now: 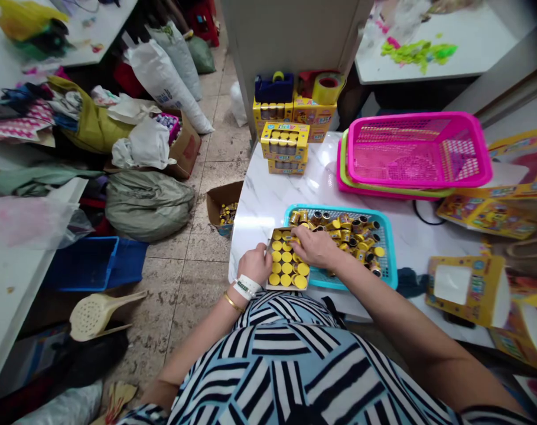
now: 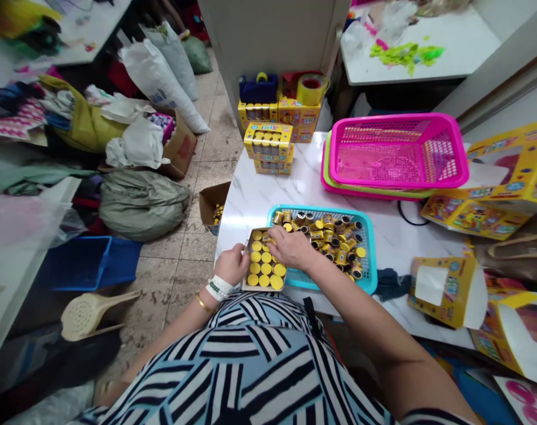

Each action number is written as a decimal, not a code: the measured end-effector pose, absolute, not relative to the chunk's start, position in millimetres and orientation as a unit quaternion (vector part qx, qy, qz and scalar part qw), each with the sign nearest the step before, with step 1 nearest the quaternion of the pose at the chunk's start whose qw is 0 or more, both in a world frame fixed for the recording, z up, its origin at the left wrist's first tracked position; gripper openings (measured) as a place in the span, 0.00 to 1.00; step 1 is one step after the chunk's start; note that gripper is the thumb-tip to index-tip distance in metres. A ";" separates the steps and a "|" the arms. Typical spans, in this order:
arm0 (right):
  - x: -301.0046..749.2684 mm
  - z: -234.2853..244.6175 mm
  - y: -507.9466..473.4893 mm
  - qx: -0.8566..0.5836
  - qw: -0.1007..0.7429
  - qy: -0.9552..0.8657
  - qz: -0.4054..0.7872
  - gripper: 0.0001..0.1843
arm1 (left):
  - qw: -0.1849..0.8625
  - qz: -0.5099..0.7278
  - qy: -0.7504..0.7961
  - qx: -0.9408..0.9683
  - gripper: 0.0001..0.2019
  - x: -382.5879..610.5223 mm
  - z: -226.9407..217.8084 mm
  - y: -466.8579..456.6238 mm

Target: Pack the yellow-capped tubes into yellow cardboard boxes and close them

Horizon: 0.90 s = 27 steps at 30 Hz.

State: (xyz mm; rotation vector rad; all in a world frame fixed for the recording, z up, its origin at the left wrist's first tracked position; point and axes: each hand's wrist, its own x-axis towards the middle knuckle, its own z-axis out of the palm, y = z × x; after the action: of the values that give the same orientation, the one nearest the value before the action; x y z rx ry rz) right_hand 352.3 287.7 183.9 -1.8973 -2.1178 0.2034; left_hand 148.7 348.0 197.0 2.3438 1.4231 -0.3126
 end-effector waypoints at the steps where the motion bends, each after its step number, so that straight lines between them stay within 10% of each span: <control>1: 353.2 184.5 286.3 -0.661 0.169 -0.728 0.074 0.15 | 0.193 -0.111 0.507 0.833 0.12 148.0 196.4 347.8; 12: 353.6 187.2 281.4 -0.743 0.162 -0.648 0.034 0.16 | 0.210 -0.094 0.491 0.840 0.12 147.2 195.1 345.3; 19: 383.6 165.5 259.5 -0.775 0.352 -0.521 0.063 0.20 | 0.206 -0.085 0.513 0.829 0.12 142.7 193.0 351.0; 27: 461.3 102.1 246.5 -0.885 0.144 -0.443 0.024 0.19 | 0.208 -0.070 0.522 0.825 0.12 138.0 188.1 347.6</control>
State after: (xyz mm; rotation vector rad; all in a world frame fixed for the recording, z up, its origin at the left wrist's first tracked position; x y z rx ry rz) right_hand 461.3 246.5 102.1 -2.5510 -1.2767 0.0691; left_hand 138.0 347.6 188.1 2.2953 1.4524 -0.1944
